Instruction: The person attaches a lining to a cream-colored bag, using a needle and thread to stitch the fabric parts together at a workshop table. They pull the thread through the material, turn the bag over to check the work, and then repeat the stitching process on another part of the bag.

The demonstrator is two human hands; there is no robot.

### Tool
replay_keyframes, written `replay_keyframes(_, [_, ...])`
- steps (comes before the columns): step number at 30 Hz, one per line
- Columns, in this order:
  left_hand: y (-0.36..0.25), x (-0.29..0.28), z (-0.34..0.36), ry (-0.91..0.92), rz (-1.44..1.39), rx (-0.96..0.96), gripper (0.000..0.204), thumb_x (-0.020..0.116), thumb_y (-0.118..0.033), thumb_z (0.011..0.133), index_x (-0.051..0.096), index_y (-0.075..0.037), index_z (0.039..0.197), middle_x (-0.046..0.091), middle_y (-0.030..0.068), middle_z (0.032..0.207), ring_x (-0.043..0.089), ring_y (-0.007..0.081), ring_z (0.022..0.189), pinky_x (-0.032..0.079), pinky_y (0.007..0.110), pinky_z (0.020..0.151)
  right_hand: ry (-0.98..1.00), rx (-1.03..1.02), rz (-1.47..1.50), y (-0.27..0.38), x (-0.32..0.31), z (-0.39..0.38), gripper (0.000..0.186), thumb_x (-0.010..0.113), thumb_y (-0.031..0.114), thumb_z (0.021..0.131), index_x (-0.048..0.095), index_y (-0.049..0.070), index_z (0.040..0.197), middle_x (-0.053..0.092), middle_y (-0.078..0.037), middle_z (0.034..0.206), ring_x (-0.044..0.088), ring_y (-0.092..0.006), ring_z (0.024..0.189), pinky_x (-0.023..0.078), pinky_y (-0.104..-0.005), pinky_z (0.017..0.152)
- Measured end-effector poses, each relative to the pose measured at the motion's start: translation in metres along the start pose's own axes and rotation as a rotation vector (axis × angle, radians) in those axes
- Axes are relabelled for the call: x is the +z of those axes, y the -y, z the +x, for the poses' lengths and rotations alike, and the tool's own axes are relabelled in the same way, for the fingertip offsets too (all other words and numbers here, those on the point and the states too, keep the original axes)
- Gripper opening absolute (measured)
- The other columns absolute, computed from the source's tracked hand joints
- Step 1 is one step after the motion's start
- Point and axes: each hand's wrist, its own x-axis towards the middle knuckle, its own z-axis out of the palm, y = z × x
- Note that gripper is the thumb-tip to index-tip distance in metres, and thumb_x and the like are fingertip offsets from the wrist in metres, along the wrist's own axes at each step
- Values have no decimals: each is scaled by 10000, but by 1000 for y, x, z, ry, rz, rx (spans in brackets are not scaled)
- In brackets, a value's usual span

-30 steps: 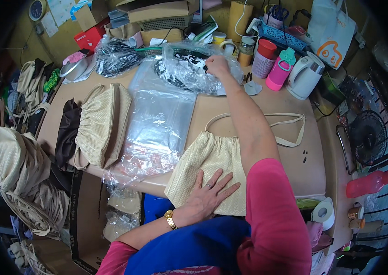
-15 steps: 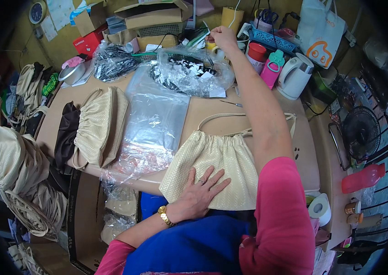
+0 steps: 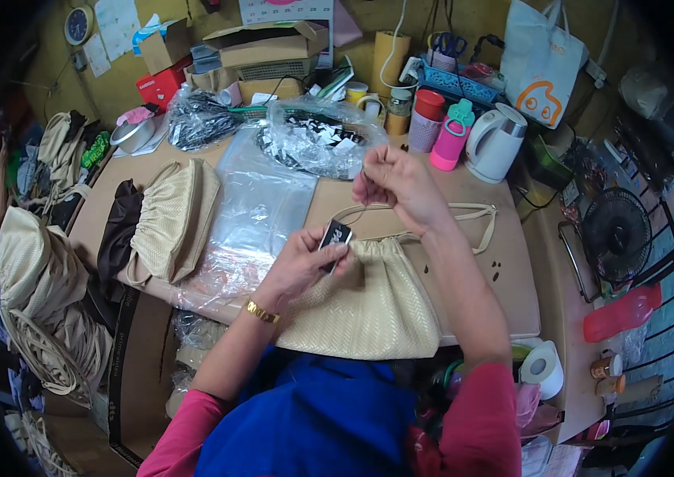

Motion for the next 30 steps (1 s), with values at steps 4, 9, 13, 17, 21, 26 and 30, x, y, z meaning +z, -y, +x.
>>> replay_keyframes(4, [8,12,-20,-144,-127,-146,157,610,-152,955,633,-14,1027,689,67,853,631,97,684,529,231,653,-76,47,-298,-12,-35,-37,107,608,56,927,616,12,1024,679,-66,856,654,-105,740,516,-218,658])
replay_keyframes(9, [4,-1,-29,-207,41,-223,143,603,-134,957,642,-7,1011,709,72,868,626,78,671,519,210,624,-11,196,-565,-21,-64,-74,175,560,-4,913,671,-22,1046,665,-29,833,576,-67,725,469,-214,660])
replay_keyframes(13, [2,3,-22,-186,222,-166,136,606,-104,950,647,9,1013,721,73,930,627,55,717,508,198,656,90,272,-719,-27,-67,-89,149,559,13,905,668,-19,1002,645,-13,854,538,-66,762,450,-229,706])
replay_keyframes(17, [5,-2,-18,-355,662,36,254,600,-88,951,625,63,1154,718,83,1015,656,104,917,508,236,831,265,316,-880,-21,-69,-95,114,591,51,899,665,-1,970,627,0,856,545,-80,793,454,-251,745])
replay_keyframes(21, [8,9,-17,-410,452,183,262,577,-49,946,649,32,1185,717,88,1036,639,104,984,501,246,876,378,422,-670,-28,-74,-102,95,619,54,886,656,5,958,625,-3,882,564,-99,823,460,-260,778])
replay_keyframes(26, [9,33,-16,-339,532,235,193,579,-53,948,692,-2,1096,723,82,1015,650,97,967,509,241,855,-115,54,-430,-41,-33,-93,139,656,26,861,645,-15,994,613,-36,938,575,-109,846,460,-264,757])
replay_keyframes(30, [18,46,-16,-263,352,309,489,591,-31,942,416,-5,1399,711,109,1012,655,120,964,502,261,857,-163,-111,-465,-45,3,-90,157,674,58,868,649,-11,1007,590,-48,973,569,-115,880,457,-262,769])
